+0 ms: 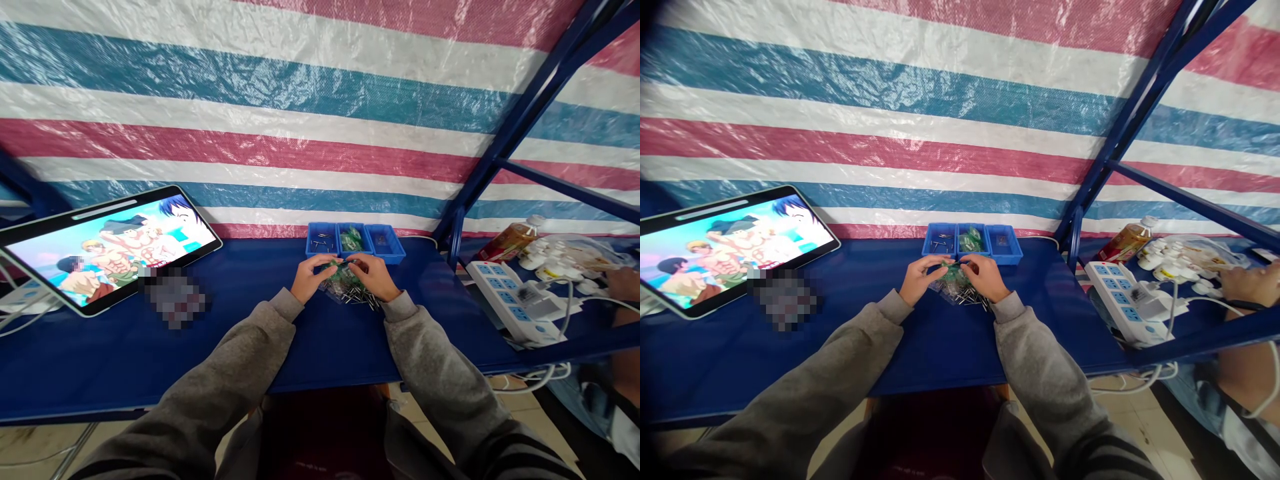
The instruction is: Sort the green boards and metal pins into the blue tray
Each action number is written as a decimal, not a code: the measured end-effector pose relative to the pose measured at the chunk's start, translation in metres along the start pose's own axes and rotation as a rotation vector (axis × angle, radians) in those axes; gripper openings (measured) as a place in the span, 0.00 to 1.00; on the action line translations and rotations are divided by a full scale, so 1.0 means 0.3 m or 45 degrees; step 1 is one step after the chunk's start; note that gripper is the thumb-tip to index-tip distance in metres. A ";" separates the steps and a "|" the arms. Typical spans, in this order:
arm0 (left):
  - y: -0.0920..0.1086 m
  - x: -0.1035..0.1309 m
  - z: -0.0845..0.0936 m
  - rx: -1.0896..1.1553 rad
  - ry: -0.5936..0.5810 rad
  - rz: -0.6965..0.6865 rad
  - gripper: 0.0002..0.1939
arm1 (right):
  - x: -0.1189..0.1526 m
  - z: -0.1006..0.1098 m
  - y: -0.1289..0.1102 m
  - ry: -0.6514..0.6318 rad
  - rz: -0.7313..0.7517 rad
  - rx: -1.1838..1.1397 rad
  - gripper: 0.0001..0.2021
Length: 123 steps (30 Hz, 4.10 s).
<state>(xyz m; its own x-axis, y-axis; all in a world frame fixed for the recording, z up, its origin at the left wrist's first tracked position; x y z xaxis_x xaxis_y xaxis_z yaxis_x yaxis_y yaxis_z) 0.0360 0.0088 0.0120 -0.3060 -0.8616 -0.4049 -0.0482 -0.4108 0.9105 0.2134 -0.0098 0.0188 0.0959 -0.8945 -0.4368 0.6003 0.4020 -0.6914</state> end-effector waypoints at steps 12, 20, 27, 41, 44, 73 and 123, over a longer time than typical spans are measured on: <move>-0.030 -0.001 -0.018 0.391 -0.067 0.172 0.20 | 0.010 -0.019 -0.022 -0.096 0.026 -0.334 0.16; -0.050 0.001 -0.003 0.013 0.059 0.183 0.19 | 0.010 -0.012 -0.029 -0.012 0.128 -0.179 0.16; -0.044 0.001 -0.009 0.170 0.024 0.206 0.21 | 0.021 -0.020 -0.032 -0.005 0.210 -0.239 0.17; -0.018 0.011 -0.007 -0.135 0.101 0.077 0.23 | 0.012 -0.004 -0.029 0.193 0.351 -0.082 0.09; 0.002 0.009 -0.003 -0.287 0.100 -0.105 0.23 | 0.015 -0.007 -0.028 0.216 0.347 -0.061 0.10; -0.022 0.001 -0.005 -0.111 0.048 -0.008 0.22 | 0.016 -0.029 -0.018 0.167 -0.071 -0.623 0.13; -0.008 -0.001 -0.004 0.240 -0.034 0.215 0.27 | 0.018 -0.007 -0.047 0.208 0.443 -0.053 0.09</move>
<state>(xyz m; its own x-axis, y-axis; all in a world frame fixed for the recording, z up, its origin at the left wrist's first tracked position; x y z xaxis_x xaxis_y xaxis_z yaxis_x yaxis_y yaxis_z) 0.0374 0.0097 0.0097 -0.3495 -0.9041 -0.2460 -0.1699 -0.1971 0.9656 0.2039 -0.0200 0.0249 0.1581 -0.6617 -0.7329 0.5214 0.6862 -0.5071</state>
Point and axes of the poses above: each hand's wrist, its own x-axis away from the middle knuckle, its own z-axis out of the back of the hand, y = z × x, the point moved 3 cm from there along -x, towards the middle knuckle, and after that the axes turned 3 degrees about y, right-handed, at the moved point
